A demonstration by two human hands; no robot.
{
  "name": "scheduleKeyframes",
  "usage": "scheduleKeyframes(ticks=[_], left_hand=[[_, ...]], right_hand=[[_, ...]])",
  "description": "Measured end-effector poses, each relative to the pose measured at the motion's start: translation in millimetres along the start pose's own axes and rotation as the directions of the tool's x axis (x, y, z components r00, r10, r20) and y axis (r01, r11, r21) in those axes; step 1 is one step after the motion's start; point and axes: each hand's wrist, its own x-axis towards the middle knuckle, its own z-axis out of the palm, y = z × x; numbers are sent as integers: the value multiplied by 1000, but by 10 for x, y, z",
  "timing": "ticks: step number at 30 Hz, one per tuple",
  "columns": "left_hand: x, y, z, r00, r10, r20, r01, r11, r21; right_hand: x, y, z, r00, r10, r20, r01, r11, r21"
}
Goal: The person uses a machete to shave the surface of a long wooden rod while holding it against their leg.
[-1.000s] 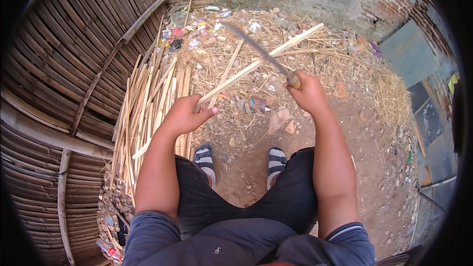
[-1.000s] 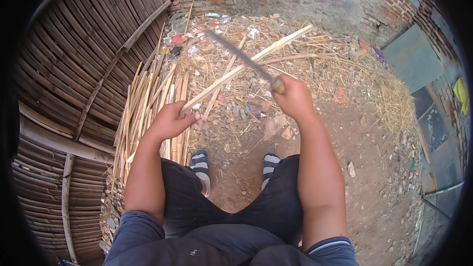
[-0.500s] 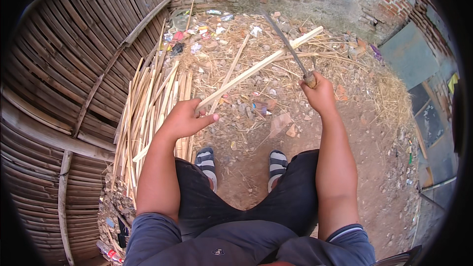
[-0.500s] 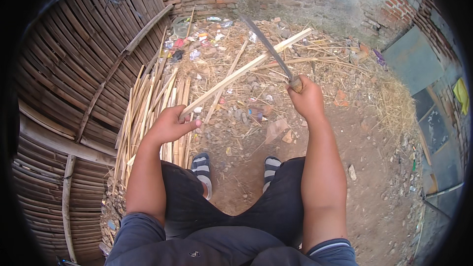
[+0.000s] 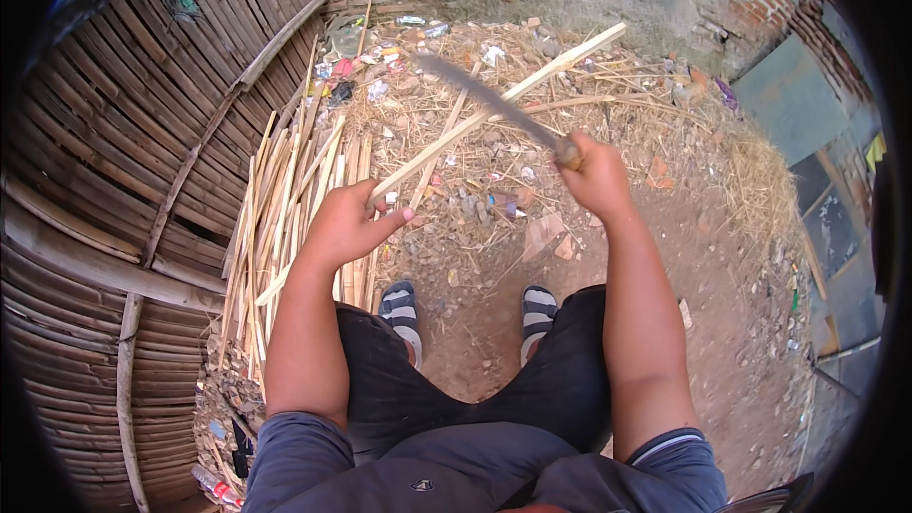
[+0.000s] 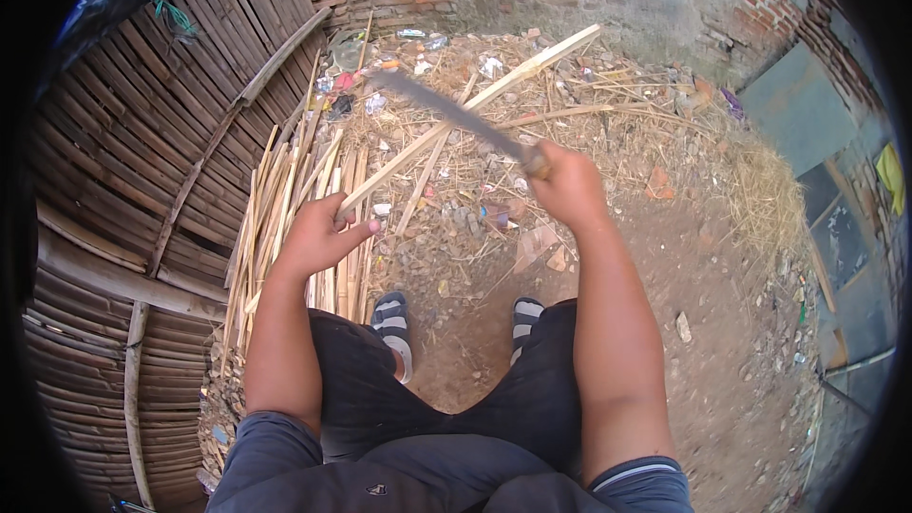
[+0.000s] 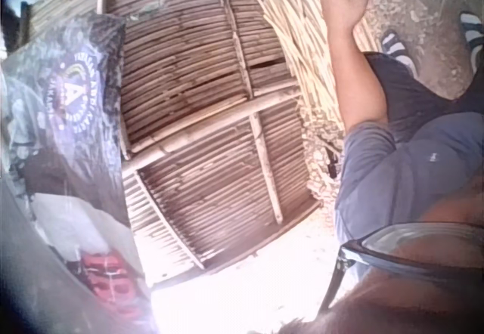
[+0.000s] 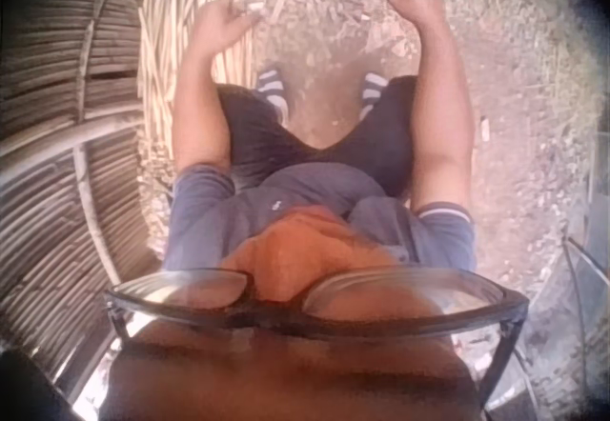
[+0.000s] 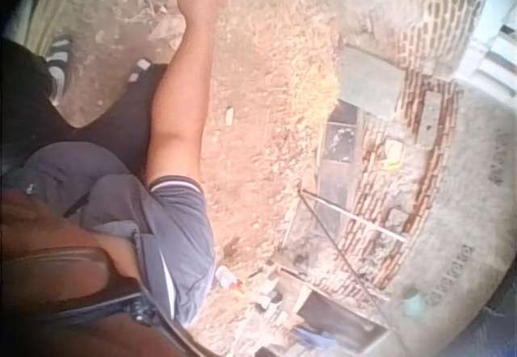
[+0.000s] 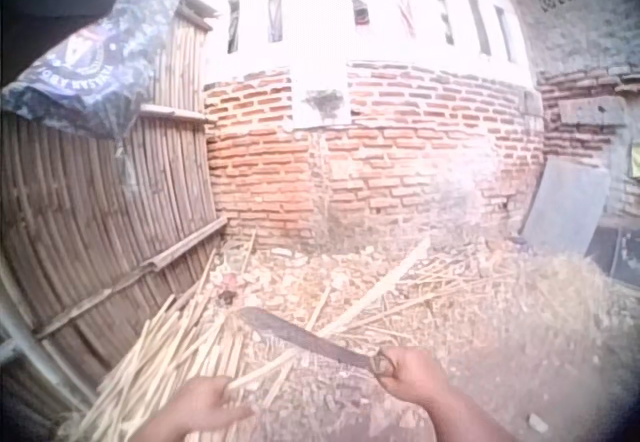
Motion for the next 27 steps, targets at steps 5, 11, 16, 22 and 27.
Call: scheduleKeyframes(ticks=[5, 11, 16, 22, 27], left_hand=[[21, 1, 7, 999, 7, -32, -4, 993, 117], [61, 52, 116, 973, 64, -220, -21, 981, 193], [63, 9, 172, 945, 98, -311, -17, 967, 254], [38, 19, 38, 945, 66, -321, 16, 969, 245], [53, -59, -27, 976, 24, -214, 23, 976, 215]], right_hand=[[27, 363, -144, 976, 188, -112, -171, 975, 143], [-109, 35, -7, 1000, -28, 12, 26, 990, 137], [-199, -409, -32, 956, -235, 177, 264, 950, -165], [-109, 79, -193, 1000, 13, -3, -13, 998, 60], [0, 402, -285, 955, 233, -183, -195, 959, 204]])
